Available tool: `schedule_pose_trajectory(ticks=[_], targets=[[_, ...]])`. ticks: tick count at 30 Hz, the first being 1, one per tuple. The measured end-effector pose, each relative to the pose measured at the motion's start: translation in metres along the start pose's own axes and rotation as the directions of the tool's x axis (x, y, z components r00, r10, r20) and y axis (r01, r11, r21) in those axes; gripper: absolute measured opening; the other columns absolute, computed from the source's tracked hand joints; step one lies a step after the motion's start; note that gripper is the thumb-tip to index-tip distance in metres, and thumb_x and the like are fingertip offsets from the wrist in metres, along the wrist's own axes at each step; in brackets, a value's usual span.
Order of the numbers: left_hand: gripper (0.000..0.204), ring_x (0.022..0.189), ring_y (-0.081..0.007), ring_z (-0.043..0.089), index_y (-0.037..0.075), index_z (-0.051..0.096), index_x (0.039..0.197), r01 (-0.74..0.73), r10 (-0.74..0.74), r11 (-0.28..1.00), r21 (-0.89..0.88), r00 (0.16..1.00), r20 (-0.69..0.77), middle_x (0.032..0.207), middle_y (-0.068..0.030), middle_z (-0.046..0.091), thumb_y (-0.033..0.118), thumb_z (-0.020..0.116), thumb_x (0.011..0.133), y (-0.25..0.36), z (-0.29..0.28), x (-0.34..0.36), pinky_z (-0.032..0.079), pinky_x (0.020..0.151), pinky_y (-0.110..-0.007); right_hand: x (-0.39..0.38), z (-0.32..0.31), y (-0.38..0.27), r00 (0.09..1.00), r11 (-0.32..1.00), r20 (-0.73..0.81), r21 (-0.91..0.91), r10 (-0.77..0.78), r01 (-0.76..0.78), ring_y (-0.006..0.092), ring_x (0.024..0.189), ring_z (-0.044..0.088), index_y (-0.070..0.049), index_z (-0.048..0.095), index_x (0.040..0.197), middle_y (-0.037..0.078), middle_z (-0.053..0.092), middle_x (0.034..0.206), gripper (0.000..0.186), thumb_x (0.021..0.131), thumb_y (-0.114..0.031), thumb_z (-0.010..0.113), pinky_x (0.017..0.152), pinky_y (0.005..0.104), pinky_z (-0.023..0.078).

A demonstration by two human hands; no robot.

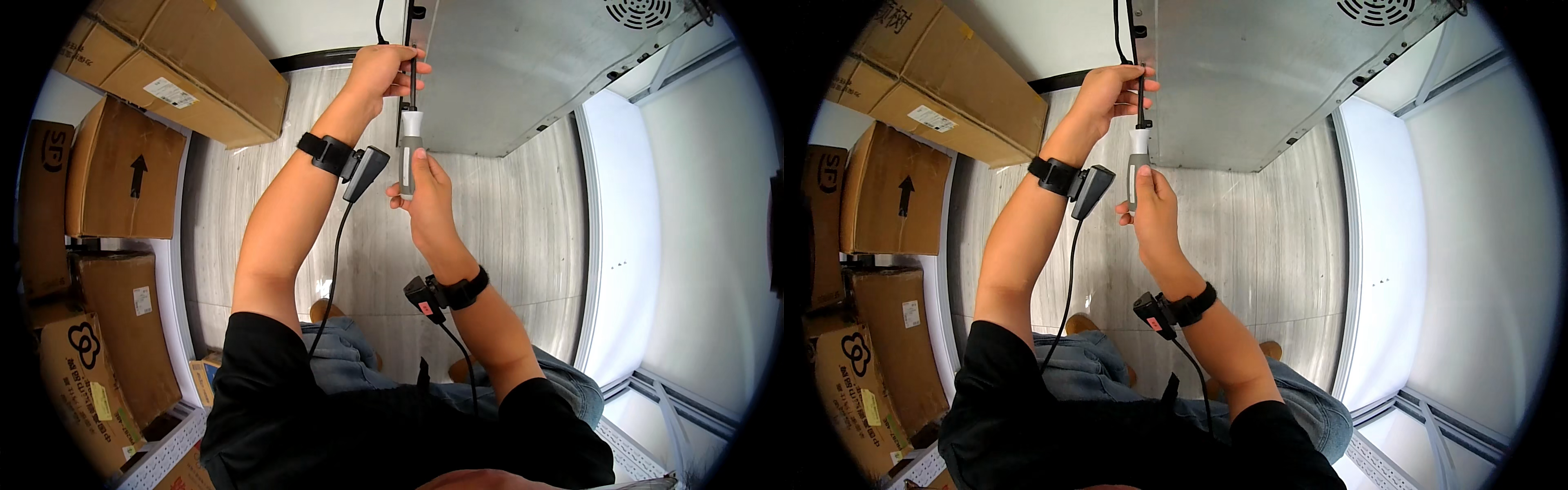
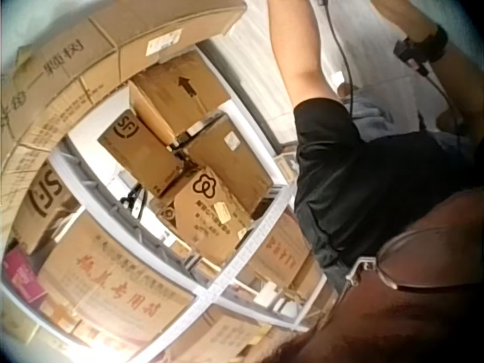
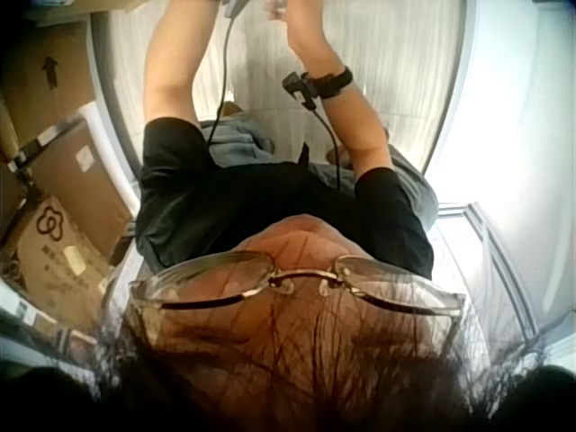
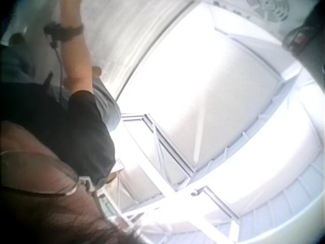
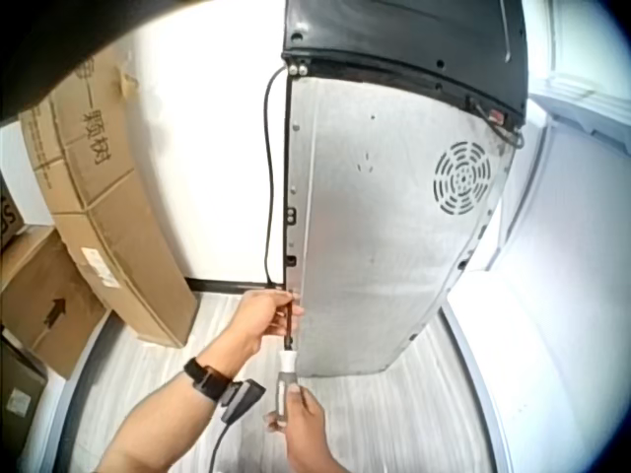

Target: The person uses a screwdriver to fasten screws into a metal panel on a wall-mounted unit, then wipes the unit with a blue cloth. The person handles the screwdriver and cloth while working on the unit in a storage area.

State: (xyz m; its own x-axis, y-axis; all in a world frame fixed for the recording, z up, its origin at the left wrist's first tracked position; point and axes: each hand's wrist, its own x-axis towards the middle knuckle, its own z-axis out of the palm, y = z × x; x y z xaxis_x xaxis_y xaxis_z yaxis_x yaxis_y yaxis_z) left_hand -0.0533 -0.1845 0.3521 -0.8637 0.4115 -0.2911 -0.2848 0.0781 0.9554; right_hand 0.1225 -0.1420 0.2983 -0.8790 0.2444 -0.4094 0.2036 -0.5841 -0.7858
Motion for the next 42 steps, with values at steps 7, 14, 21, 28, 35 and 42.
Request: schedule_pose_trajectory(ticks=[7,14,21,28,35,42], targets=[[0.021,0.068,-0.0117,0.062,0.005,0.065,0.096,0.016,-0.019,0.997,-0.073,0.999,-0.044,0.084,-0.0055,0.069,0.02,0.05,0.09,-0.002,0.003,0.006,0.045,0.061,-0.024,-0.004,0.006,0.0,0.994,0.993,0.032,-0.057,-0.101,0.103,0.0123,0.064,0.057,-0.001,0.043,0.113,0.006,0.05,0.096,0.034,0.099,-0.032,0.044,0.053,0.0267,0.046],[0.023,0.072,-0.0125,0.063,0.004,0.065,0.097,0.002,-0.007,0.994,-0.113,0.999,-0.046,0.086,-0.0062,0.069,0.019,0.049,0.09,-0.006,0.005,0.003,0.045,0.064,-0.024,-0.016,-0.005,0.005,0.996,0.997,0.088,-0.071,0.001,0.005,0.0147,0.067,0.059,-0.002,0.042,0.114,0.008,0.052,0.097,0.029,0.1,-0.027,0.043,0.056,0.0287,0.048],[0.026,0.068,-0.0135,0.063,0.004,0.064,0.102,-0.008,0.009,1.0,-0.023,0.998,0.069,0.09,-0.0058,0.068,0.021,0.047,0.092,-0.013,0.033,-0.007,0.048,0.061,-0.023,-0.021,-0.083,-0.056,0.997,0.948,0.066,-0.319,0.037,-0.014,0.0135,0.065,0.058,-0.004,0.046,0.112,0.007,0.056,0.09,0.027,0.099,-0.028,0.043,0.055,0.028,0.047],[0.026,0.076,-0.0111,0.062,0.004,0.062,0.108,-0.074,-0.005,0.976,0.205,0.932,0.362,0.092,-0.0051,0.067,0.021,0.05,0.092,-0.018,0.12,-0.029,0.047,0.067,-0.023,-0.095,-0.19,-0.23,0.997,0.309,-0.066,-0.95,-0.039,-0.051,0.0086,0.053,0.047,-0.006,0.058,0.088,0.0,0.052,0.067,0.03,0.09,-0.036,0.055,0.046,0.0229,0.038],[0.021,0.077,-0.0099,0.061,0.004,0.063,0.107,-0.181,-0.122,0.903,0.39,0.762,0.636,0.091,-0.0043,0.067,0.014,0.054,0.09,-0.101,0.3,-0.047,0.047,0.068,-0.023,-0.196,-0.373,-0.254,0.918,0.356,-0.349,-0.895,-0.187,-0.268,0.0027,0.047,0.043,-0.01,0.058,0.087,-0.004,0.052,0.064,0.022,0.091,-0.032,0.058,0.041,0.0178,0.031],[0.025,0.084,-0.0138,0.061,0.003,0.064,0.105,-0.499,-0.047,0.759,0.418,0.598,0.8,0.093,-0.0066,0.066,0.016,0.064,0.084,-0.234,0.49,-0.076,0.049,0.074,-0.027,-0.245,-0.522,-0.125,0.736,0.905,-0.655,-0.399,-0.168,-0.148,0.0059,0.051,0.049,-0.007,0.057,0.09,-0.001,0.056,0.07,0.024,0.092,-0.031,0.056,0.044,0.0204,0.035]])
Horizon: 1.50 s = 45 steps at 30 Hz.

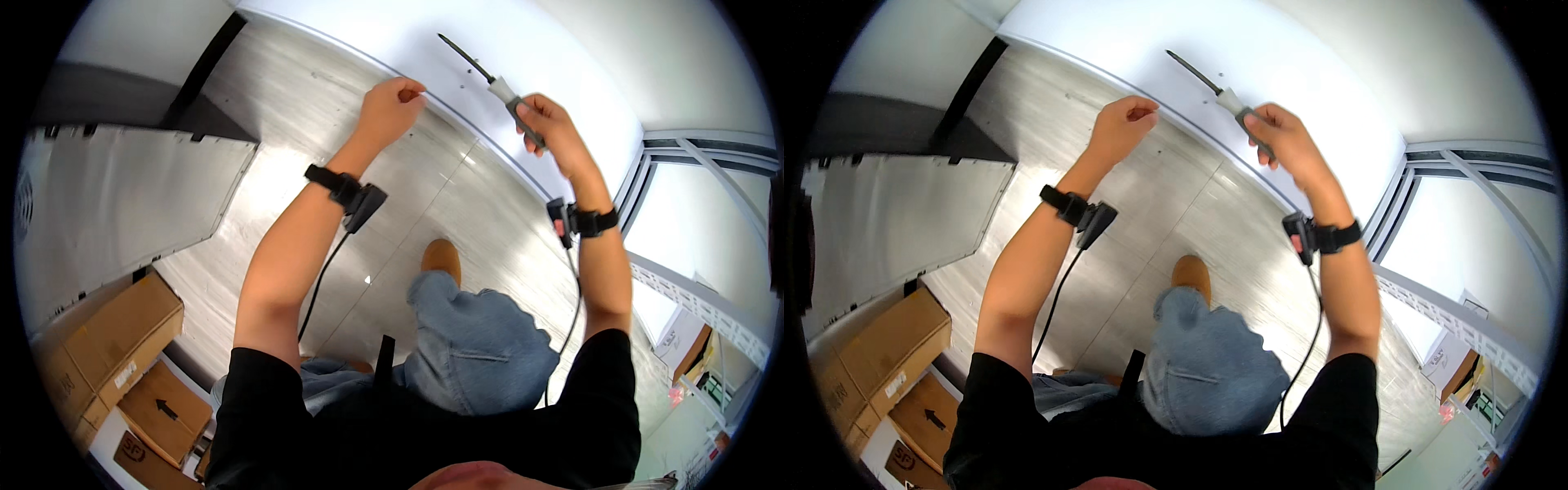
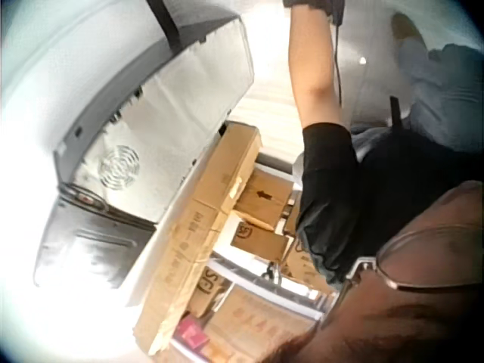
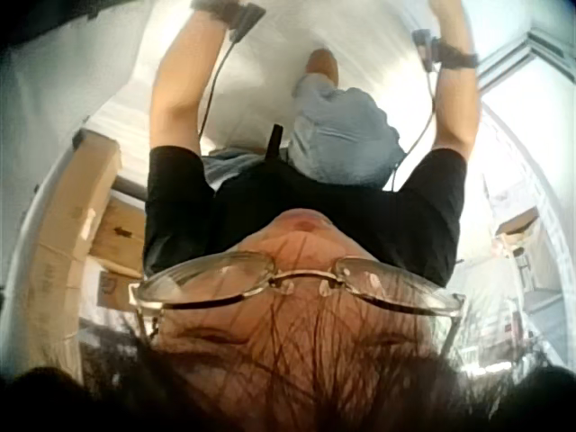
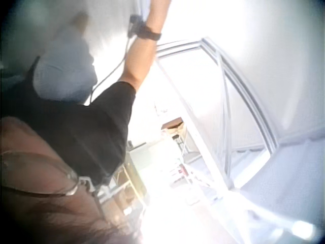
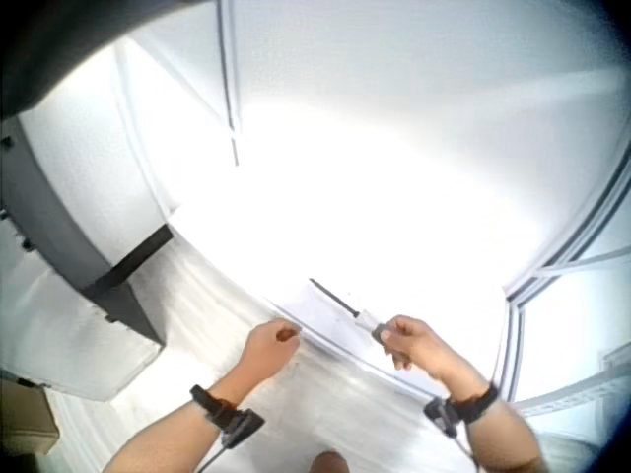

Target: The person uses a screwdriver to fasten screws into a metal panel on a wall-mounted unit, then wipes the unit with a blue cloth. The person handles the screwdriver and cloth while working on the unit in a storage area.

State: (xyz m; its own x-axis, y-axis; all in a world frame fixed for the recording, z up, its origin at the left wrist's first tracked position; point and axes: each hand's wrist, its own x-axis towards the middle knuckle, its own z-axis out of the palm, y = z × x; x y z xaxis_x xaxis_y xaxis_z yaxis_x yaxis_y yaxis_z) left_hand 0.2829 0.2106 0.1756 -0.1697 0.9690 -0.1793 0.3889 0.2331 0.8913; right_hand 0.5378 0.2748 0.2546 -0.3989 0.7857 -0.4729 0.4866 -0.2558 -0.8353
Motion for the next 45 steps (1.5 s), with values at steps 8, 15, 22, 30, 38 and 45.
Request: schedule_pose_trajectory(ticks=[8,15,22,30,38,45], targets=[[0.033,0.086,-0.0193,0.06,0.003,0.064,0.105,0.03,0.013,0.967,0.254,0.986,-0.165,0.096,-0.0083,0.064,0.022,0.07,0.078,-0.003,0.103,0.115,0.05,0.076,-0.032,0.027,-0.016,0.115,0.984,0.861,-0.088,0.5,0.153,-0.089,0.0095,0.051,0.05,-0.004,0.055,0.095,0.003,0.056,0.073,0.022,0.093,-0.026,0.054,0.046,0.0228,0.037],[0.022,0.081,-0.0212,0.061,0.005,0.067,0.094,0.005,0.08,0.9,0.436,0.981,-0.178,0.091,-0.0079,0.063,0.018,0.07,0.077,0.001,0.129,0.147,0.049,0.072,-0.032,0.036,-0.025,0.119,0.981,0.827,-0.109,0.558,0.163,-0.076,0.0088,0.053,0.05,-0.003,0.056,0.102,0.003,0.057,0.075,0.024,0.093,-0.024,0.056,0.046,0.0227,0.036],[0.015,0.082,-0.0176,0.063,0.003,0.067,0.091,0.313,-0.323,0.945,-0.099,0.938,-0.123,0.093,-0.0071,0.066,0.017,0.064,0.086,0.045,0.1,0.133,0.049,0.067,-0.029,0.047,-0.023,0.097,0.989,0.881,-0.115,0.473,0.091,-0.026,0.0068,0.054,0.048,-0.001,0.057,0.106,0.001,0.056,0.076,0.025,0.09,-0.02,0.06,0.047,0.0207,0.035],[0.014,0.091,-0.0236,0.065,0.001,0.054,0.099,0.148,-0.416,0.251,-0.957,0.909,0.031,0.101,-0.0135,0.064,0.013,0.046,0.098,0.013,-0.044,0.016,0.056,0.082,-0.031,0.055,0.037,0.012,0.986,0.988,0.136,0.131,-0.099,0.081,0.0083,0.059,0.047,-0.003,0.061,0.1,0.001,0.056,0.074,0.021,0.083,-0.015,0.066,0.052,0.0235,0.039],[0.014,0.092,-0.0216,0.065,0.001,0.057,0.095,-0.112,-0.446,0.291,-0.95,0.863,-0.239,0.102,-0.0138,0.063,0.011,0.047,0.097,-0.019,-0.165,-0.128,0.056,0.085,-0.029,0.022,0.153,-0.11,0.837,0.831,0.426,-0.278,-0.344,0.483,0.0155,0.064,0.053,-0.003,0.059,0.099,0.007,0.058,0.072,0.022,0.082,-0.016,0.064,0.061,0.0292,0.042],[0.013,0.093,-0.0224,0.065,0.0,0.054,0.101,-0.179,-0.555,0.255,-0.95,0.778,-0.295,0.104,-0.0148,0.062,0.009,0.045,0.097,-0.04,-0.24,-0.248,0.057,0.084,-0.029,-0.06,0.26,-0.206,0.674,0.528,0.626,-0.446,-0.393,0.722,0.0279,0.066,0.06,-0.003,0.056,0.101,0.014,0.062,0.074,0.023,0.083,-0.017,0.063,0.061,0.036,0.045]])
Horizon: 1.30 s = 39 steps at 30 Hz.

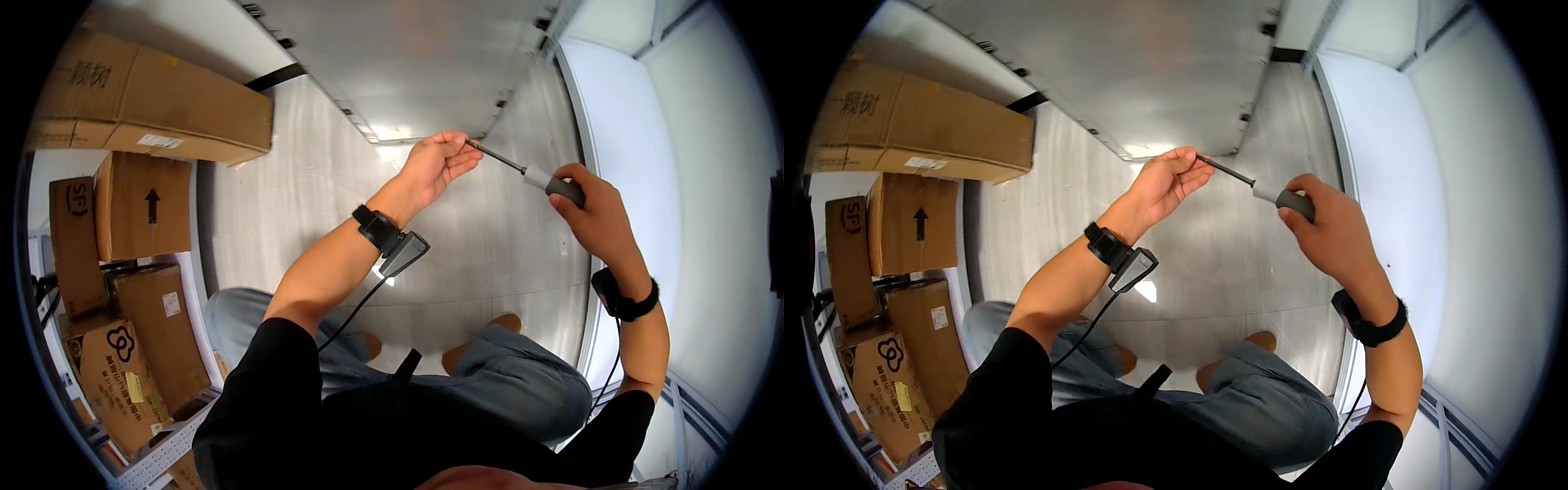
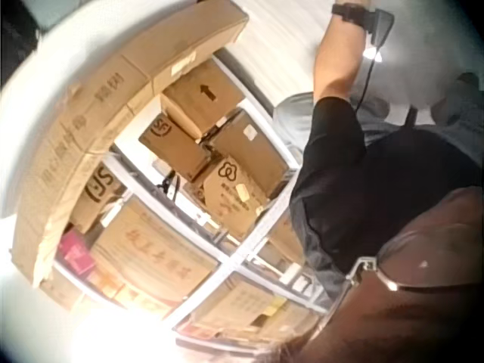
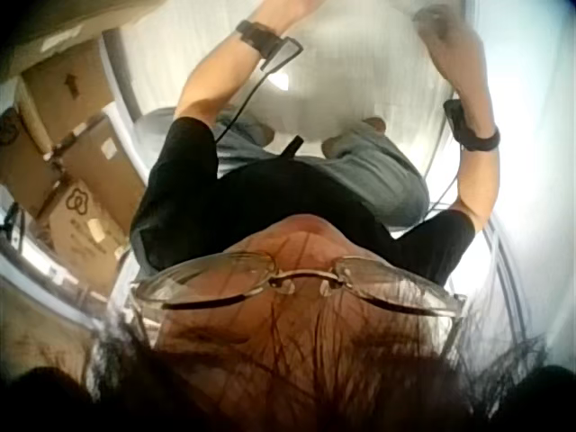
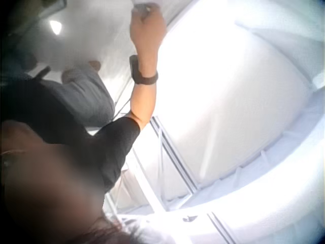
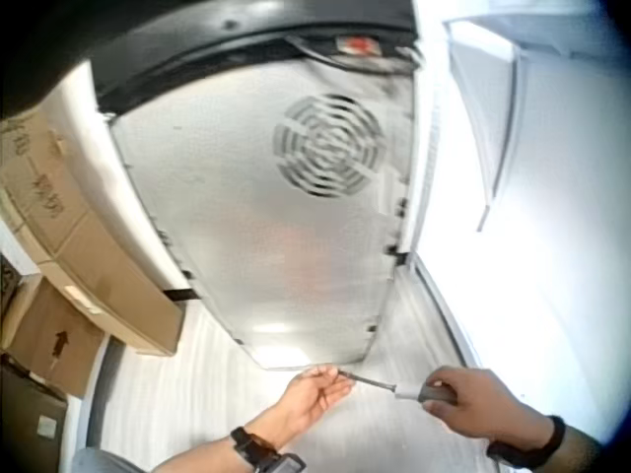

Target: The person uses a screwdriver to fasten screws into a metal panel on a wall-mounted unit, then wipes the unit with a blue cloth. The person handles the screwdriver and cloth while working on the unit in a storage area.

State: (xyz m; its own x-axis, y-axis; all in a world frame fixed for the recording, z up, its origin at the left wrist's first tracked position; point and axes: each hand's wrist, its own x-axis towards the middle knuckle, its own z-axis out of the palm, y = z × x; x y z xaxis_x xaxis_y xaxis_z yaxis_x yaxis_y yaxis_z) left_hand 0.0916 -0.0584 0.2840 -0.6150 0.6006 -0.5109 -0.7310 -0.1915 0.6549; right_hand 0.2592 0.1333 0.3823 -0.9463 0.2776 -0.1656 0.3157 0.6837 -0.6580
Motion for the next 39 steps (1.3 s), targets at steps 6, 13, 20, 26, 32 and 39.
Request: schedule_pose_trajectory(ticks=[6,13,20,26,32,39], targets=[[0.014,0.092,-0.0228,0.064,0.001,0.053,0.105,0.004,-0.004,0.99,-0.142,1.0,0.001,0.101,-0.0129,0.062,0.009,0.047,0.097,0.074,-0.085,-0.028,0.056,0.083,-0.031,0.027,0.054,-0.107,0.997,0.995,0.058,0.073,0.056,-0.06,0.0313,0.069,0.061,-0.005,0.05,0.108,0.015,0.06,0.072,0.032,0.082,-0.018,0.065,0.062,0.0394,0.045],[0.017,0.079,-0.0175,0.061,0.003,0.055,0.108,0.067,-0.072,0.996,-0.066,0.995,-0.07,0.092,-0.0067,0.06,0.012,0.046,0.097,0.11,-0.142,-0.016,0.054,0.077,-0.029,0.022,0.194,-0.127,0.97,0.834,-0.072,0.528,0.232,-0.16,0.0218,0.078,0.06,-0.006,0.049,0.106,0.008,0.06,0.085,0.036,0.078,-0.015,0.069,0.069,0.0338,0.046],[0.018,0.076,-0.0138,0.06,0.003,0.06,0.105,0.066,-0.044,0.99,0.123,0.984,-0.17,0.086,-0.002,0.059,0.015,0.05,0.096,0.116,-0.177,0.004,0.052,0.067,-0.026,0.038,0.306,-0.164,0.891,0.495,-0.045,0.843,0.452,-0.209,0.0093,0.066,0.056,-0.006,0.053,0.107,0.003,0.055,0.089,0.025,0.087,-0.016,0.063,0.049,0.022,0.042],[0.022,0.077,-0.0114,0.059,0.003,0.061,0.109,0.059,-0.003,0.948,0.314,0.984,-0.176,0.087,-0.0007,0.06,0.019,0.052,0.096,0.126,-0.162,0.01,0.052,0.068,-0.023,0.042,0.303,-0.188,0.848,0.312,0.029,0.923,0.528,-0.226,0.0094,0.064,0.057,-0.004,0.053,0.108,0.002,0.055,0.089,0.023,0.09,-0.017,0.06,0.049,0.023,0.043],[0.017,0.072,-0.0119,0.06,0.002,0.063,0.1,0.044,0.017,0.952,0.303,0.981,-0.195,0.083,-0.0011,0.061,0.016,0.058,0.093,0.129,-0.157,0.017,0.051,0.063,-0.023,0.049,0.3,-0.188,0.85,0.322,0.004,0.925,0.526,-0.203,0.0089,0.063,0.057,-0.005,0.053,0.107,0.001,0.055,0.087,0.022,0.09,-0.017,0.06,0.048,0.0227,0.041],[0.019,0.073,-0.0115,0.06,0.001,0.063,0.101,0.033,0.022,0.965,0.26,0.978,-0.209,0.088,-0.0022,0.063,0.017,0.056,0.094,0.125,-0.16,0.02,0.051,0.068,-0.023,0.051,0.3,-0.183,0.85,0.356,-0.014,0.912,0.527,-0.206,0.0097,0.06,0.055,-0.003,0.053,0.107,0.004,0.055,0.09,0.026,0.088,-0.018,0.062,0.048,0.0234,0.042]])
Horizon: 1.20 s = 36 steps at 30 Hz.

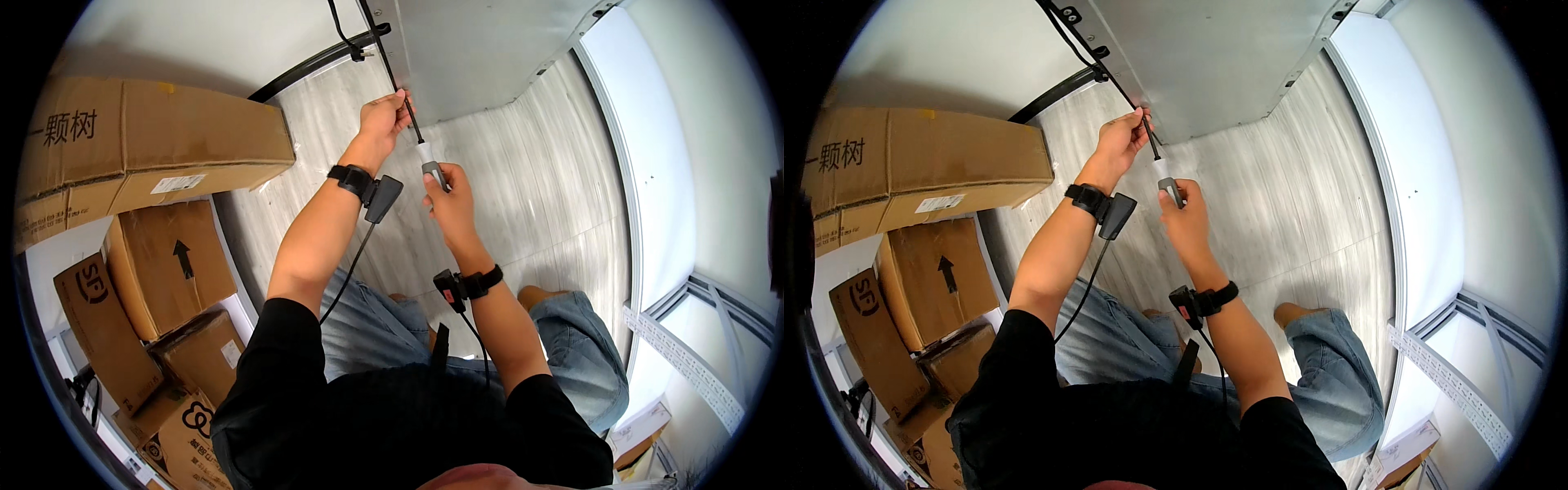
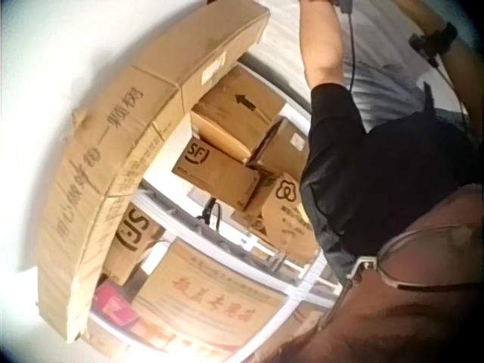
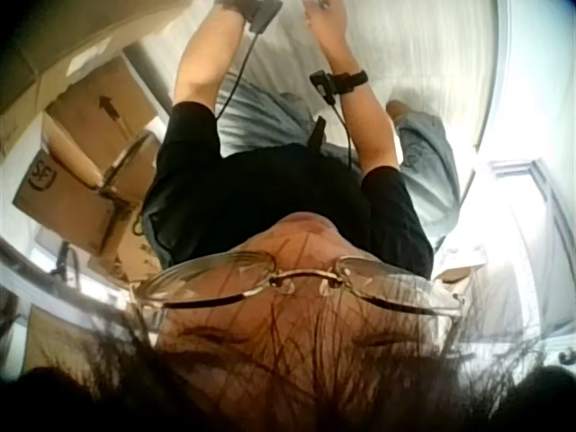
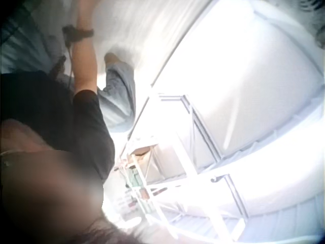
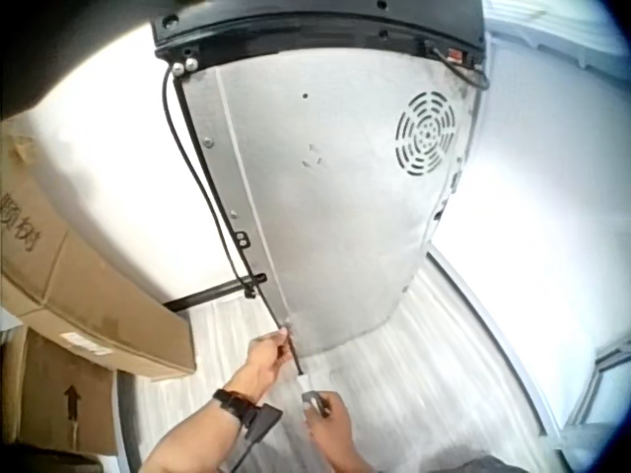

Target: The person uses a screwdriver to fasten screws into a metal panel on a wall-mounted unit, then wipes the unit with a blue cloth. The person handles the screwdriver and cloth while working on the unit in a storage area.

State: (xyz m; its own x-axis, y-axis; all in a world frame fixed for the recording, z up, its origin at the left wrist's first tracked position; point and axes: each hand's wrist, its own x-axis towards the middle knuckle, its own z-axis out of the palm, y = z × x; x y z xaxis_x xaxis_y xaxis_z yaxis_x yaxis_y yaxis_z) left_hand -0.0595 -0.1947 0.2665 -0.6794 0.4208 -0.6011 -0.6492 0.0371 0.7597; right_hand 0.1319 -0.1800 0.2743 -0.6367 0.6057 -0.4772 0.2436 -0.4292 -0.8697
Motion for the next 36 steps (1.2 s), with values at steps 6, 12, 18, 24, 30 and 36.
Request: schedule_pose_trajectory(ticks=[6,12,18,24,30,36], targets=[[0.018,0.074,-0.0119,0.06,0.0,0.062,0.1,0.015,-0.014,0.999,-0.04,0.999,0.03,0.087,-0.0031,0.063,0.016,0.056,0.094,0.001,0.0,0.0,0.051,0.066,-0.023,0.0,0.002,0.0,0.998,0.999,-0.038,-0.007,-0.043,0.042,0.011,0.06,0.055,-0.002,0.054,0.105,0.006,0.057,0.09,0.027,0.086,-0.018,0.064,0.052,0.0244,0.047],[0.015,0.068,-0.0105,0.059,0.002,0.064,0.095,0.003,0.002,0.995,-0.095,0.999,0.05,0.077,-0.001,0.061,0.016,0.058,0.093,-0.004,-0.003,0.008,0.048,0.059,-0.022,0.0,0.001,-0.004,0.999,0.999,-0.033,0.026,-0.026,0.027,0.0111,0.067,0.057,-0.002,0.055,0.104,0.005,0.057,0.088,0.027,0.086,-0.019,0.064,0.052,0.0246,0.046],[0.019,0.078,-0.0129,0.06,0.001,0.061,0.103,0.032,-0.029,0.998,-0.056,0.998,0.051,0.092,-0.0058,0.064,0.017,0.053,0.096,0.0,-0.004,0.005,0.05,0.067,-0.022,0.001,-0.001,-0.009,0.993,0.985,0.002,0.127,0.12,-0.119,0.0105,0.071,0.058,-0.002,0.056,0.105,0.003,0.058,0.088,0.028,0.088,-0.023,0.062,0.05,0.0245,0.043],[0.017,0.086,-0.018,0.065,0.001,0.058,0.106,0.01,-0.011,1.0,0.011,0.995,0.095,0.103,-0.0102,0.066,0.01,0.047,0.095,0.005,0.003,-0.007,0.054,0.071,-0.027,0.003,-0.001,0.004,0.994,0.976,-0.03,0.194,0.106,-0.098,0.0128,0.072,0.056,-0.001,0.051,0.114,0.006,0.056,0.091,0.037,0.088,-0.026,0.062,0.052,0.0262,0.047],[0.016,0.085,-0.0179,0.066,0.001,0.059,0.105,-0.018,0.017,0.996,0.091,1.0,0.005,0.103,-0.0099,0.066,0.007,0.048,0.094,0.008,0.003,-0.004,0.055,0.07,-0.028,-0.007,0.008,0.005,0.997,0.984,-0.057,0.17,0.058,-0.048,0.0159,0.078,0.058,0.0,0.041,0.118,0.009,0.052,0.097,0.044,0.087,-0.021,0.064,0.054,0.0283,0.051],[0.021,0.091,-0.0186,0.066,0.0,0.054,0.112,0.007,-0.015,0.997,0.076,0.994,0.108,0.109,-0.0112,0.064,0.004,0.049,0.093,0.009,-0.001,-0.009,0.055,0.072,-0.027,-0.006,0.008,0.004,0.988,0.922,-0.068,0.372,0.14,-0.106,0.0191,0.076,0.062,0.0,0.043,0.114,0.011,0.05,0.101,0.036,0.088,-0.017,0.063,0.056,0.0281,0.052]])
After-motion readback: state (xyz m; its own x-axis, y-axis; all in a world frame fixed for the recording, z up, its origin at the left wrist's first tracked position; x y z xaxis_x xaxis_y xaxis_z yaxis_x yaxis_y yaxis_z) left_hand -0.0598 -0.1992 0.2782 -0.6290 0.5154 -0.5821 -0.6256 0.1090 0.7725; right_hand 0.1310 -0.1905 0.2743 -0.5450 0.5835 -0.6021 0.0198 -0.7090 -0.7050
